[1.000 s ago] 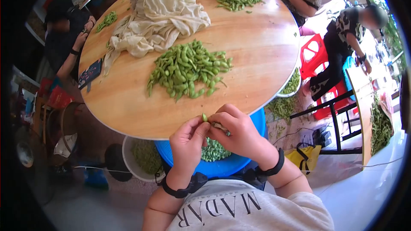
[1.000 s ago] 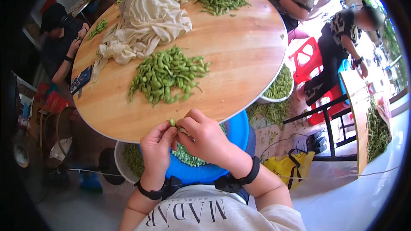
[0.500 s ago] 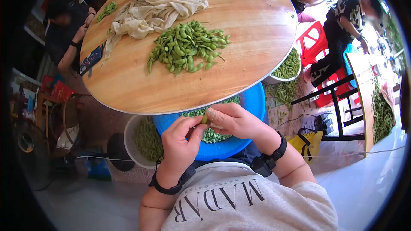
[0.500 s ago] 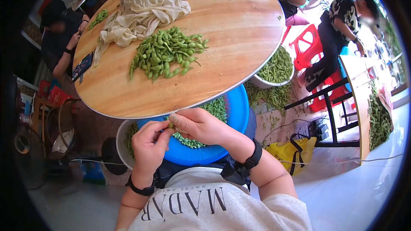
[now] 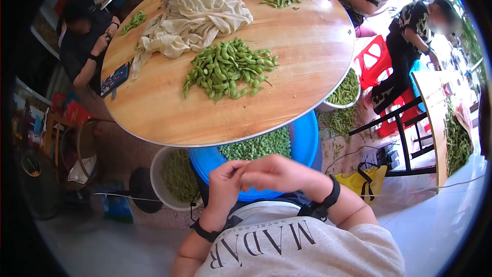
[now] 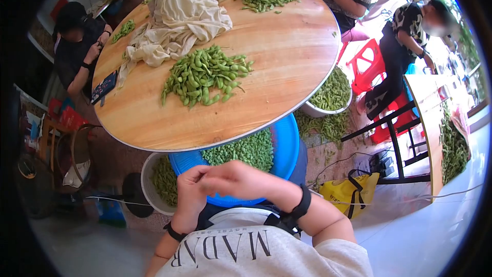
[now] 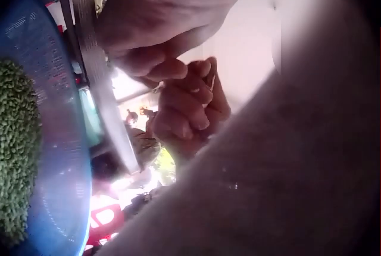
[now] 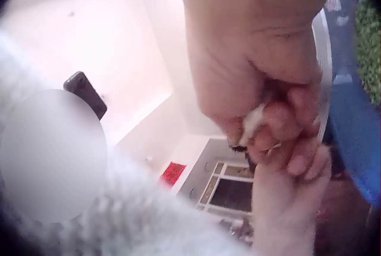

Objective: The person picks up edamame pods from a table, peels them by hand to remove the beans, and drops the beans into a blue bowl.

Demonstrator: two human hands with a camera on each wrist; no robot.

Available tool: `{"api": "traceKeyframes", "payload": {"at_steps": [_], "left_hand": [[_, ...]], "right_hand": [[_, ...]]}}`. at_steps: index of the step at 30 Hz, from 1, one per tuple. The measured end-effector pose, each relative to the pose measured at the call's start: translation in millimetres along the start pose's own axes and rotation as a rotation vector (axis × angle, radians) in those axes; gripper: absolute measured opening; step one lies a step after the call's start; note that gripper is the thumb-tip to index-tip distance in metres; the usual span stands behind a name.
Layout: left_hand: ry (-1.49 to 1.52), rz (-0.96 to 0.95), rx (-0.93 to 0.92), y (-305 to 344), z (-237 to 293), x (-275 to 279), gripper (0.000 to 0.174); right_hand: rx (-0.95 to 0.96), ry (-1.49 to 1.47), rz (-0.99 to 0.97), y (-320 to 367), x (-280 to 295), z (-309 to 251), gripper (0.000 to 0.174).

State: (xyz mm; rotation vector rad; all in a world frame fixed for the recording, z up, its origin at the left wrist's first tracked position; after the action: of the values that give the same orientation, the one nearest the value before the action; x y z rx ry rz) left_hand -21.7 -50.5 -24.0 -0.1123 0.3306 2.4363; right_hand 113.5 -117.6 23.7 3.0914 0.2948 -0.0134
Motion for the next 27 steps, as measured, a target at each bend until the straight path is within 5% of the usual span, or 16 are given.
{"api": "traceKeyframes", "payload": {"at_steps": [3, 19, 27], "left_hand": [[0.155, 0.126, 0.004, 3, 5, 2, 0.006], [-0.321, 0.065, -0.329, 10, 18, -8, 0.007], [0.054, 0.132, -0.016, 9, 0, -6, 0.006]], "right_hand": [[-0.232, -0.408, 0.246, 4, 26, 20, 0.041], [-0.238, -0.260, 0.193, -7, 10, 31, 0.034], [-0.019, 0.122, 0.404, -5, -1, 40, 0.029]]}}
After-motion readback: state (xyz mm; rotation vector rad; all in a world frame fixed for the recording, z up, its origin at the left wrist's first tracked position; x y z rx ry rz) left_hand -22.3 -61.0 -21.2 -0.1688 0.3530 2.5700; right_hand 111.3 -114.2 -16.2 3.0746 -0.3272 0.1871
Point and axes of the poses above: each hand's wrist, its own y-axis away from the middle knuckle, its own x-axis out of the back of the hand, z = x × y, the point moved 2 cm from there along -y, towards the middle knuckle, and after that the axes turned 4 degrees about y, right-handed, at the moved point
